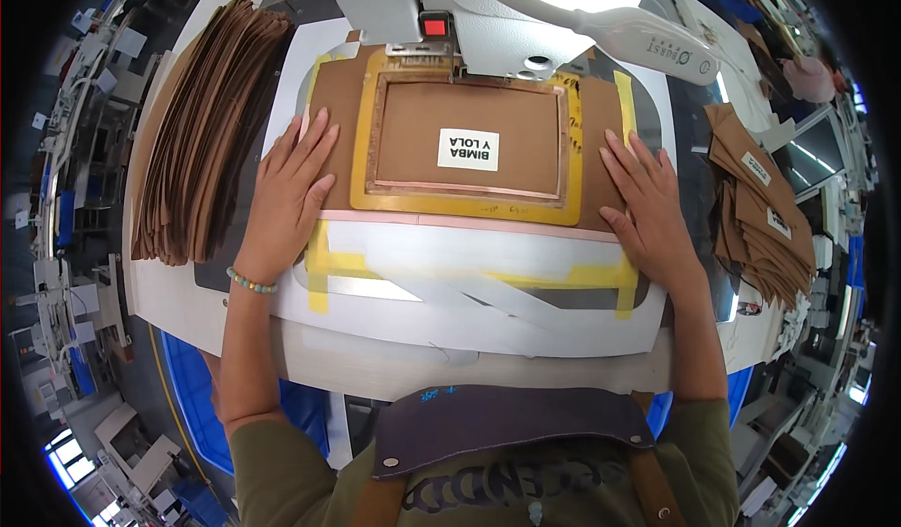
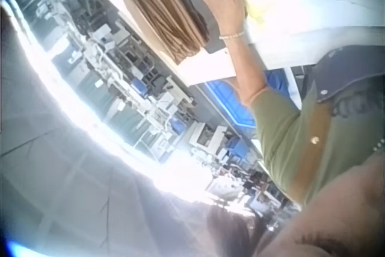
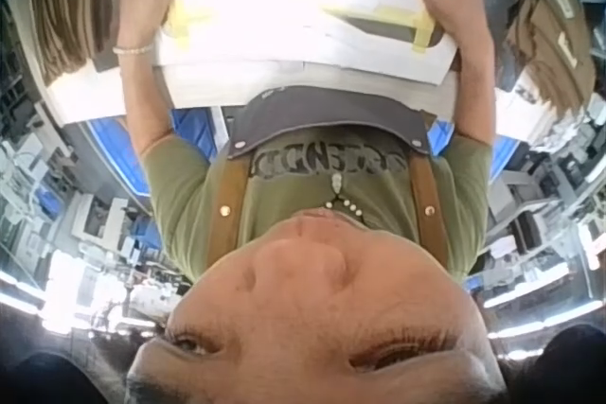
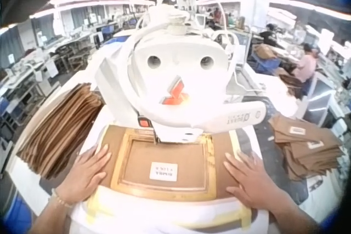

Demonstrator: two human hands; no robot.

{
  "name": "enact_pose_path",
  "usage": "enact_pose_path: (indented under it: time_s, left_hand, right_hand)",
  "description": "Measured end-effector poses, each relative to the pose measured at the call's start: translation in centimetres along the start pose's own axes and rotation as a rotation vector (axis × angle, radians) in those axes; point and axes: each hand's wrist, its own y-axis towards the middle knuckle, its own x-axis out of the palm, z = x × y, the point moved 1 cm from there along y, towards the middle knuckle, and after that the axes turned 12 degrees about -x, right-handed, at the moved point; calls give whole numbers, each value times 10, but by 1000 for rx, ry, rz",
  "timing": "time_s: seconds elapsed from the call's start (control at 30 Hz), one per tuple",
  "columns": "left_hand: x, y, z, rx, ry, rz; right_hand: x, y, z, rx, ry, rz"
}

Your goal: The recorder is seen preparing and sewing leather panels using an industrial sewing machine.

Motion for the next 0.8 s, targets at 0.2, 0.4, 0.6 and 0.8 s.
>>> enact_pose_path:
  time_s: [0.2,0.4,0.6,0.8]
  left_hand:
    - [3,4,4,-21,-38,4]
    - [1,4,5,-60,-24,4]
    - [1,4,5,-72,-28,-30]
    - [0,0,8,-79,36,-41]
  right_hand:
    - [1,2,2,25,-10,-10]
    - [-2,7,1,24,2,-17]
    - [-3,4,2,1,6,-18]
    - [-6,4,1,4,28,-38]
